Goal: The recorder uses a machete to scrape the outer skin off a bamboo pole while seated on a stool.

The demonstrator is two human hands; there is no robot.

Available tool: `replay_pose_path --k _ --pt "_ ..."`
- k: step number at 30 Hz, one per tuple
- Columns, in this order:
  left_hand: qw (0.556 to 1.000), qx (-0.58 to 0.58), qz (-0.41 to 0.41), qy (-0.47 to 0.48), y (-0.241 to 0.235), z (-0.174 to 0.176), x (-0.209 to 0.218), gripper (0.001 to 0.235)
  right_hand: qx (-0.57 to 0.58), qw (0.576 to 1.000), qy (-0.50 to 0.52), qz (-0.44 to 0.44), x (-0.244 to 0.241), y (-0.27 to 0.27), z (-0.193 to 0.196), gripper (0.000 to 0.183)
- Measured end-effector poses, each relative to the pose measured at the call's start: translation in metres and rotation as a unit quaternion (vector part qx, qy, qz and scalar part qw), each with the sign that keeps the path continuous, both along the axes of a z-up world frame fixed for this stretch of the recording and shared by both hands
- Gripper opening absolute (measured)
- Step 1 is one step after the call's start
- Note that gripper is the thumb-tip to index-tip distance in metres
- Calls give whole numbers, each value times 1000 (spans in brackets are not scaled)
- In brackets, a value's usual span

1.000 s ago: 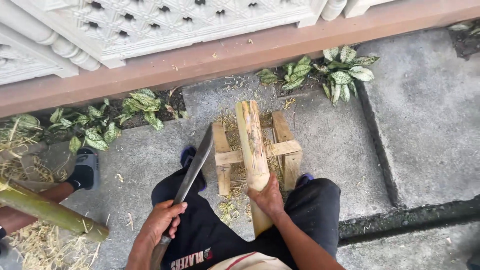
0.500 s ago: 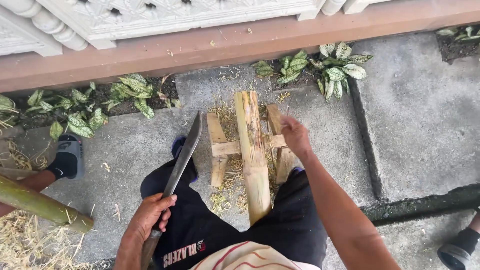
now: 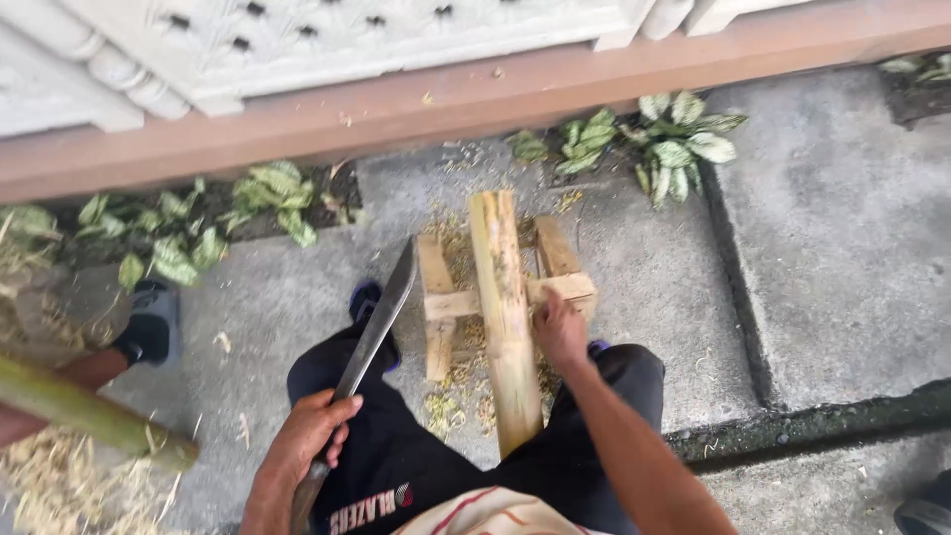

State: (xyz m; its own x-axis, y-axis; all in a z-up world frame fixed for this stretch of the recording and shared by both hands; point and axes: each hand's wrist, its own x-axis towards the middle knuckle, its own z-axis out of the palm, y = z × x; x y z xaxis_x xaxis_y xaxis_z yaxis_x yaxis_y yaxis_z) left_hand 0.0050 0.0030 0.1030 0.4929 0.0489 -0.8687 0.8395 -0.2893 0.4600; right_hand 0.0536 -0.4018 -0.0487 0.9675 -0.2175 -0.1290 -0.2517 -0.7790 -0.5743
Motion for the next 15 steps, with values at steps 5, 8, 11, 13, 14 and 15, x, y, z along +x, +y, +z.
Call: replay_pose_path --k 5,8,11,13,14,15 --pt "1000 -5 4 4 1 -16 0 29 37 995 77 -48 -48 -11 -72 39" --pt "1000 1 8 1 3 -17 4 29 178 977 57 -102 -38 -9 -89 35" --pt "1000 6 9 6 2 -21 1 30 406 873 91 -255 -8 -6 -89 32" --pt "1000 17 10 3 0 -20 -1 30 523 764 169 -339 15 -1 -107 33" --pt "1000 25 14 2 1 -19 -4 30 528 761 173 -335 22 0 -114 33" --pt "1000 18 16 -1 2 -18 -7 30 554 735 181 -346 29 2 -121 34"
